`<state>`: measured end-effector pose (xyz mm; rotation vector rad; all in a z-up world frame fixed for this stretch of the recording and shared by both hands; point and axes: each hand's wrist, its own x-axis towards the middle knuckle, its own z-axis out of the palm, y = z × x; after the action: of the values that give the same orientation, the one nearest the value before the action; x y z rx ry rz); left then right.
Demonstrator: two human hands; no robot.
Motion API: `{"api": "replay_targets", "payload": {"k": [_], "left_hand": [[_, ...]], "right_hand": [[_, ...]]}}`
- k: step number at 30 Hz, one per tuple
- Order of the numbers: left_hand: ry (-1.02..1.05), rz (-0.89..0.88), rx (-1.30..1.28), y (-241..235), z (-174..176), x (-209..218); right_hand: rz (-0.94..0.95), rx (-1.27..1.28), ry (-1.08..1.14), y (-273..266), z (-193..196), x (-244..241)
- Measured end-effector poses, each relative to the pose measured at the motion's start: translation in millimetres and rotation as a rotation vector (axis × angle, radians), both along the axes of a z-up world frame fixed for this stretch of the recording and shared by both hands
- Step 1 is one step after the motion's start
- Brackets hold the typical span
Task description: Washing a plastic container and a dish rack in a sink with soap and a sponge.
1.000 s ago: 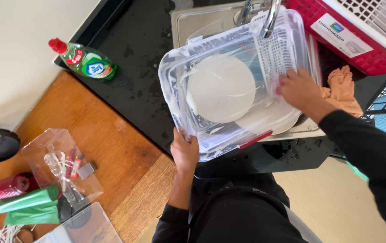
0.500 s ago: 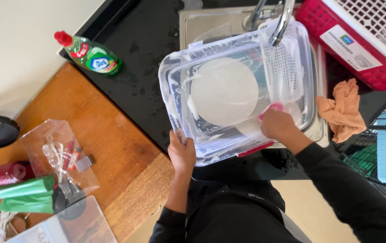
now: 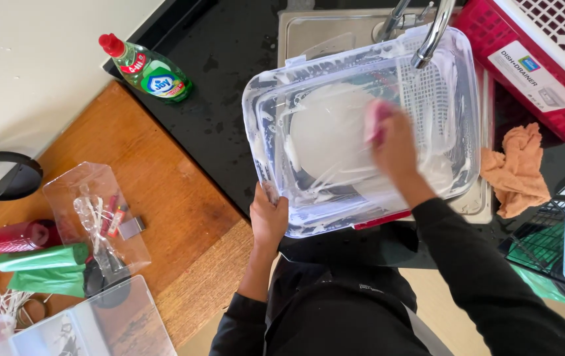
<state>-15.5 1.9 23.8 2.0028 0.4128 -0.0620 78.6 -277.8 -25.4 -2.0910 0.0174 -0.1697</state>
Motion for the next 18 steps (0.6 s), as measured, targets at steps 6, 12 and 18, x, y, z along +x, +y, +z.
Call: {"api": "replay_targets", "payload": {"k": [6,12,18], "left_hand": [[-0.016,-0.024,0.040,-1.5,-10.1,-2.8],[-0.116,-0.016,0.085,-0.5,-18.7,-5.6],[-0.143,0.076,0.030,0.8,-25.3,-3.6]], "right_hand": [[-0.181,-0.061,0.140,48.1,-5.9,8.1],[0.306,-0.534,-0.228,139.6,19.1,-5.1],[0.130,-0.626,-0.092,6.1,-1.8,56.8]]}}
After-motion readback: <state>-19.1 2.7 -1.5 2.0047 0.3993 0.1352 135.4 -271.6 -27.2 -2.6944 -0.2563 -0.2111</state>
